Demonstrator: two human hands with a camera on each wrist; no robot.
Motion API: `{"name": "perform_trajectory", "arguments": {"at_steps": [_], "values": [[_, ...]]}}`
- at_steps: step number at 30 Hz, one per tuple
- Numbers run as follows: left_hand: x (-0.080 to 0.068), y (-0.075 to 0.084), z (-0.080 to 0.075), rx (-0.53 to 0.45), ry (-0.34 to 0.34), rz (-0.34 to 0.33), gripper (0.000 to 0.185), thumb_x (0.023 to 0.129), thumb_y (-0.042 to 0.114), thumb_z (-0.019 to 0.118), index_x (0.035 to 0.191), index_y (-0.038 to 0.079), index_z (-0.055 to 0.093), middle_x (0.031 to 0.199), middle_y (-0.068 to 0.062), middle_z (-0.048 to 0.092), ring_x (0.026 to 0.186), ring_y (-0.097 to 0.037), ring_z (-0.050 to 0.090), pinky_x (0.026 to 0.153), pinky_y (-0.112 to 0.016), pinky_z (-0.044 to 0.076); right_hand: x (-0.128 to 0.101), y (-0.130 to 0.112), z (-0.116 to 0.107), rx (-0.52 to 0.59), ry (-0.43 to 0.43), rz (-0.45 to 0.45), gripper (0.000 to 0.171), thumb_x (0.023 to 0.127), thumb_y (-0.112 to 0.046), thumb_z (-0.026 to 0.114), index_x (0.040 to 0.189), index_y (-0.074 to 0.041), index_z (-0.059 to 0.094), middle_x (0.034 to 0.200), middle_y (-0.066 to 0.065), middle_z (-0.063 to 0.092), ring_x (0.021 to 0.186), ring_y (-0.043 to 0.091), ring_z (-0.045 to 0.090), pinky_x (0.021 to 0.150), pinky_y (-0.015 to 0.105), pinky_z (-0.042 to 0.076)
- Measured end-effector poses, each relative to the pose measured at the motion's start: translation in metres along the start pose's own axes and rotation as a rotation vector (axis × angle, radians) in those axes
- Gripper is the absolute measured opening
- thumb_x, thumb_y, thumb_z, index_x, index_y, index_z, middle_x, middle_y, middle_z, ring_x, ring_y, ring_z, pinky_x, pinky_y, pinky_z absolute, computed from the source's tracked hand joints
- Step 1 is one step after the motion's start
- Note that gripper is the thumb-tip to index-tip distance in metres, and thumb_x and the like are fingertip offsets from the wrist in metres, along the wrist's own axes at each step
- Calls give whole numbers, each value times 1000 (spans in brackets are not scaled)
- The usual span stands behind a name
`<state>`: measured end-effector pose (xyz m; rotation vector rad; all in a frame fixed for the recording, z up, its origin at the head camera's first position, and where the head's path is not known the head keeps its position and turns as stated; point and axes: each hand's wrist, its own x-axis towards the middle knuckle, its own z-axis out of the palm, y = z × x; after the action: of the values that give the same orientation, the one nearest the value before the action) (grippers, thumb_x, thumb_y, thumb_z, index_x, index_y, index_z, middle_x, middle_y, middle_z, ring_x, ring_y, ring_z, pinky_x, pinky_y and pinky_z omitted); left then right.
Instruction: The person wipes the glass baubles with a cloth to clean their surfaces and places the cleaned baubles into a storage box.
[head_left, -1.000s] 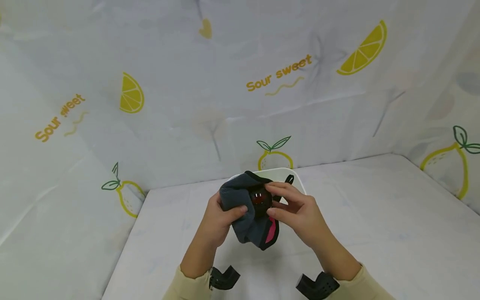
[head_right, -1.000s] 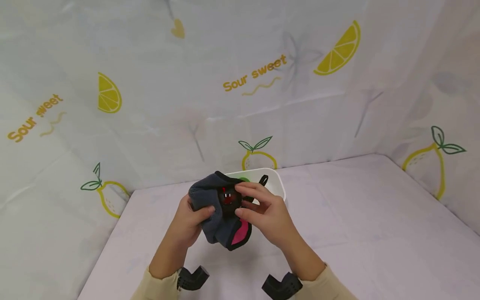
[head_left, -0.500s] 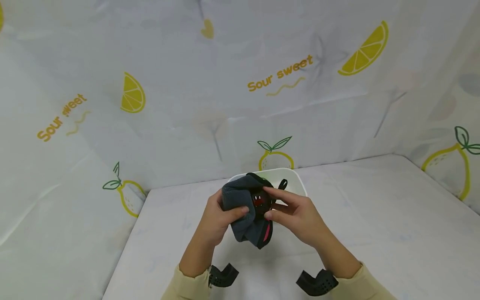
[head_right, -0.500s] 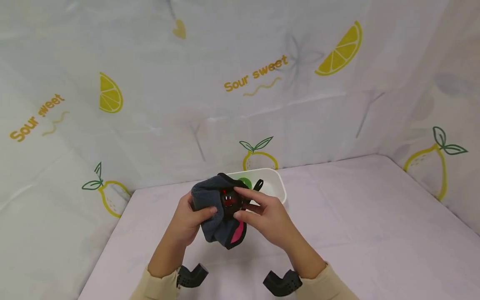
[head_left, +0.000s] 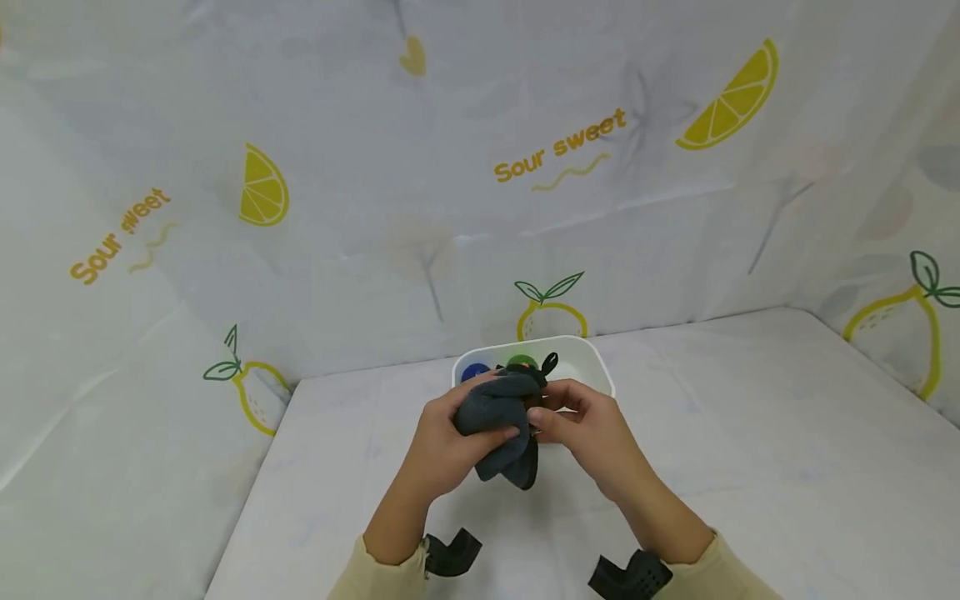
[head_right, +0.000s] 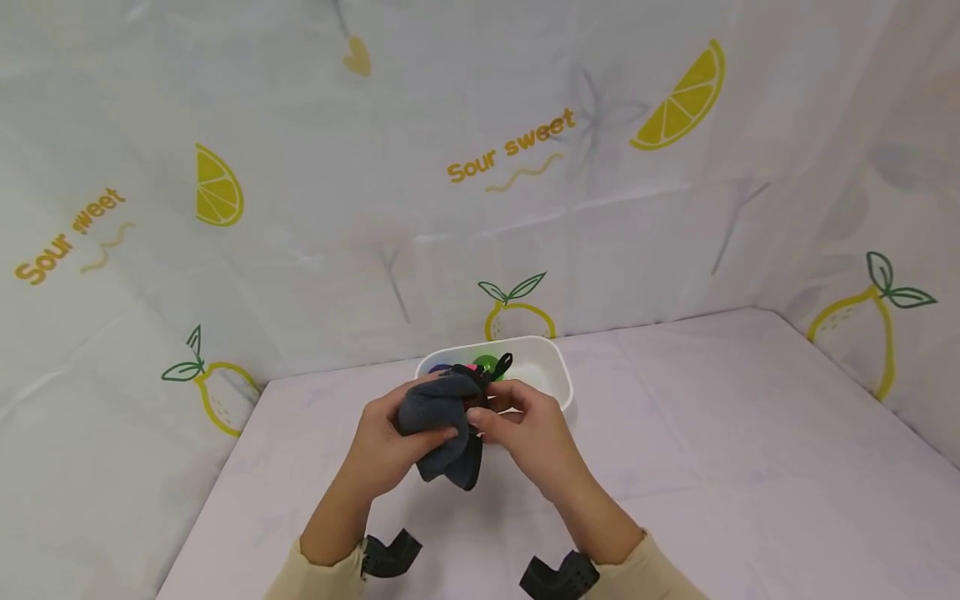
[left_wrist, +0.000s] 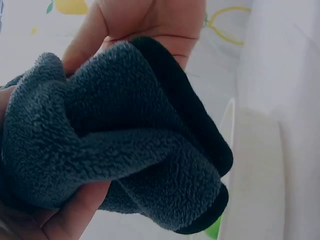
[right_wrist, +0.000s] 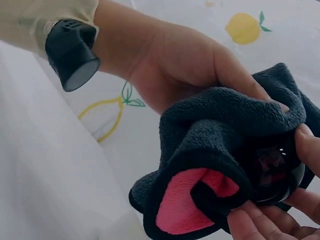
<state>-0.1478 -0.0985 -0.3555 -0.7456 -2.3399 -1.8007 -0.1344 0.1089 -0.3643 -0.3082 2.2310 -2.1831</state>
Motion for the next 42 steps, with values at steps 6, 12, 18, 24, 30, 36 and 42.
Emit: {"name": "perform_trajectory", "arguments": {"at_steps": [6, 12, 18, 24, 30, 36, 42], "values": [[1, 0, -5, -129, -6, -95, 49, 79, 10, 81, 124, 14, 65, 117, -8, 67, 106, -25, 63, 89, -42, 54, -4, -2, -2, -27, -12, -62, 44, 84, -16, 79, 122, -3, 62, 116, 15, 61, 96, 15, 69, 81, 31, 59], [1, 0, -5, -309, -23, -167, 47, 84, 8, 75, 128, 4, 58, 118, -11, 63, 107, -24, 62, 87, -37, 56, -11, -2, 0, -193, 21, -412, 51, 78, -6, 82, 125, -12, 65, 123, 4, 62, 109, 12, 63, 78, 30, 59], [1, 1, -2, -276, -7, -146, 46, 83, 10, 77, 125, 6, 61, 116, -11, 64, 105, -24, 63, 85, -37, 56, -11, -3, 3, -193, 72, -360, 46, 82, -9, 80, 125, -10, 64, 119, 7, 63, 99, 12, 65, 75, 28, 59], [0, 1, 0, -211, 12, -138, 43, 81, 11, 79, 122, 11, 64, 114, -12, 66, 104, -26, 63, 86, -40, 55, -8, -7, 2, -136, -6, -101, 42, 94, -25, 69, 129, -7, 57, 116, 17, 57, 83, 16, 71, 69, 29, 59], [0, 1, 0, -216, 20, -93, 45, 81, 9, 79, 123, 10, 64, 115, -13, 65, 105, -27, 63, 86, -39, 56, -9, -9, 1, -151, -41, -141, 44, 92, -22, 71, 132, -10, 56, 123, 16, 56, 92, 20, 72, 76, 30, 59], [1, 4, 0, -237, 26, -75, 47, 82, 8, 78, 126, 10, 62, 119, -13, 64, 107, -27, 63, 85, -38, 57, -10, -10, -1, -62, -144, -226, 45, 97, -11, 62, 141, -8, 51, 140, 15, 50, 110, 26, 60, 87, 25, 55], [0, 8, 1, -225, 53, -123, 48, 80, 7, 78, 126, 10, 62, 121, -12, 64, 108, -26, 62, 86, -37, 56, -10, -9, 0, 59, -130, -181, 42, 100, -10, 56, 140, -2, 44, 143, 19, 48, 110, 13, 62, 89, 26, 54]]}}
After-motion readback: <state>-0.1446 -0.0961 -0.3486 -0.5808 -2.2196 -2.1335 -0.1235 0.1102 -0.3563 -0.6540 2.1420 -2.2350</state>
